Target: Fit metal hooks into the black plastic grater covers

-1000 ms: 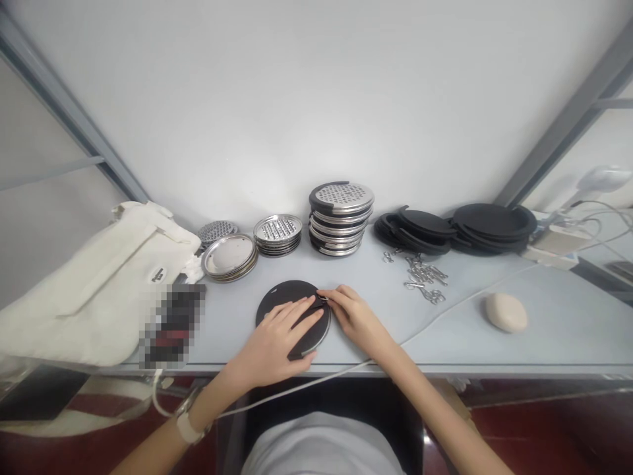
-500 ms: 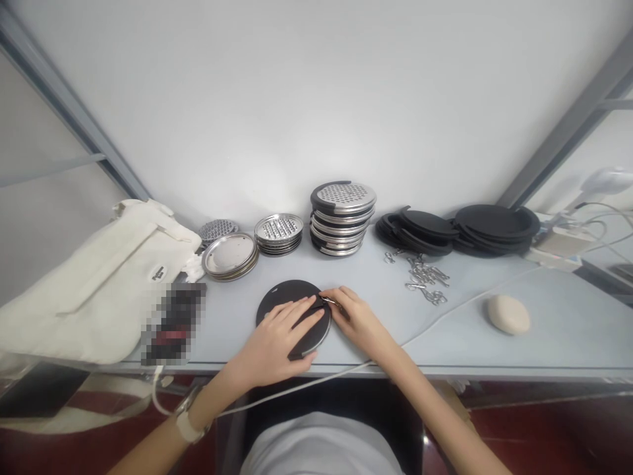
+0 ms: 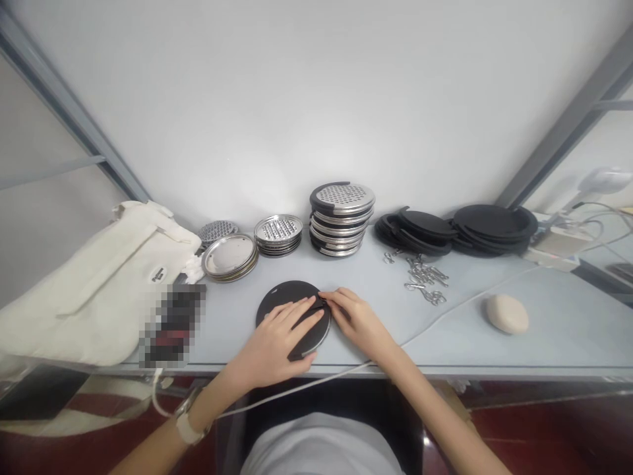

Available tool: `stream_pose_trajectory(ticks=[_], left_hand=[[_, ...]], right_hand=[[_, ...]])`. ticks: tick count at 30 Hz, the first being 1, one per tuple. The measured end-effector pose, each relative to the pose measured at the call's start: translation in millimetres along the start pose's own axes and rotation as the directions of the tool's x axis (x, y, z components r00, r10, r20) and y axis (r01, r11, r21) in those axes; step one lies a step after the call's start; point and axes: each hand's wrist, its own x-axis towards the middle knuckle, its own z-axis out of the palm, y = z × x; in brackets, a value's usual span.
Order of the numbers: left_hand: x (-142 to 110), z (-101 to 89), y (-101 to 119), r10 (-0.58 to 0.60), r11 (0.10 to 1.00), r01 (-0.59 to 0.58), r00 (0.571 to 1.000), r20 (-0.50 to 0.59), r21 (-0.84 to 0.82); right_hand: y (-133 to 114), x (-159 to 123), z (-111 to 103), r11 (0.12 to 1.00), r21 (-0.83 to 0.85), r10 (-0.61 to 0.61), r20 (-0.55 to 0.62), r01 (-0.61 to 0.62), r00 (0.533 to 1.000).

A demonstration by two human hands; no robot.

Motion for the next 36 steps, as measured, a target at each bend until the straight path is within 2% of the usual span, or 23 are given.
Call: stream_pose_trajectory(ticks=[8,15,25,36], left_hand=[[-0.3,0.8,-0.6,-0.004,1.0,0.004,1.0,0.014,0.005],[0.1,-0.3,-0.2,-0.003,1.0,0.003,1.0,0.011,0.005],[0.7,-0.9,0.1,0.002,1.0,-0.002,1.0,0.011,0.009],[0.2,0.6,-0.7,-0.002,1.0,0.002,1.0,0.008,0.009]], right_hand=[[-1.8,0.3,-0.1,0.999,0.022,0.031,0.007,-0.031,0.999],[-5.9,0.5,-3.0,0.992,0.083,0.095,0.043,-0.099,0.995],[-6.1,-0.1,-3.8,0.981,0.08,0.171,0.084,-0.178,0.982],[-6.8,1.7,-2.8,0.982,0.085,0.162,0.075,-0.168,0.984]])
